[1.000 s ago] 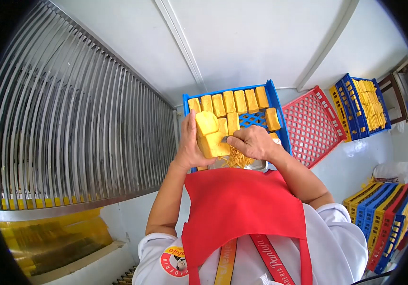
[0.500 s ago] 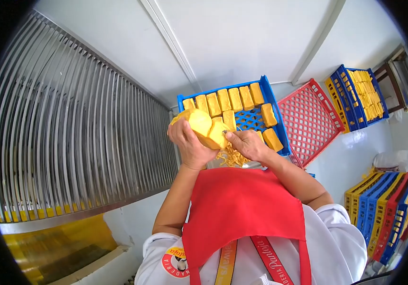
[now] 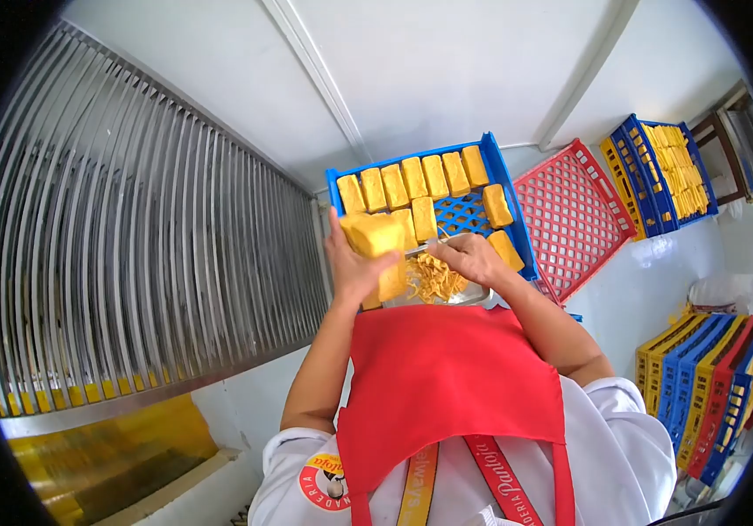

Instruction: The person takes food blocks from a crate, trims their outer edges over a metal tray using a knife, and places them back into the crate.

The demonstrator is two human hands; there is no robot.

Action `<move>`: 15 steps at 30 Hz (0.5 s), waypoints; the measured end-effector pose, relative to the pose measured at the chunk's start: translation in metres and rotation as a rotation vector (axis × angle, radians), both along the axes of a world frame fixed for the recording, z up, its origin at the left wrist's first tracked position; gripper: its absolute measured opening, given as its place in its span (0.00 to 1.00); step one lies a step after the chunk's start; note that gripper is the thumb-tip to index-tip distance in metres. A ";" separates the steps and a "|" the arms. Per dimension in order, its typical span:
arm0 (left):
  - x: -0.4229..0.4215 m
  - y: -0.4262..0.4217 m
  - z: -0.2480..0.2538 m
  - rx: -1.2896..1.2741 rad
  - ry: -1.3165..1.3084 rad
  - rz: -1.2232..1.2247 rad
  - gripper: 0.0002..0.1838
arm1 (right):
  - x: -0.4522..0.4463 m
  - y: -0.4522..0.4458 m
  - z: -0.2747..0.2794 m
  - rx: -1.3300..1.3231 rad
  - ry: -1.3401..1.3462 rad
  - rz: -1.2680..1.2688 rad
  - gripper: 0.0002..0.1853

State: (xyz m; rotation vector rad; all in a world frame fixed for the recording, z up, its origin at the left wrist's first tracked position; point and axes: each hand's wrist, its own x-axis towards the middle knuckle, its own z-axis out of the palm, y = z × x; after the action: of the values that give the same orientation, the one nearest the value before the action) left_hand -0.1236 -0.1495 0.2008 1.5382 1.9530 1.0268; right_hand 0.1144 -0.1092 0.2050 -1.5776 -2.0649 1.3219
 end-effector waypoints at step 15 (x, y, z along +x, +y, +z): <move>-0.006 0.024 -0.034 -0.746 -1.810 0.033 0.38 | -0.034 -0.003 -0.001 0.665 0.000 0.255 0.20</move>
State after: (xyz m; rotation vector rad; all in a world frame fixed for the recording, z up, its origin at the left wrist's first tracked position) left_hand -0.1301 -0.1258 0.1672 -0.1170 0.7364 0.8768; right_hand 0.0806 -0.1123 0.2041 -1.0458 -2.4100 0.5715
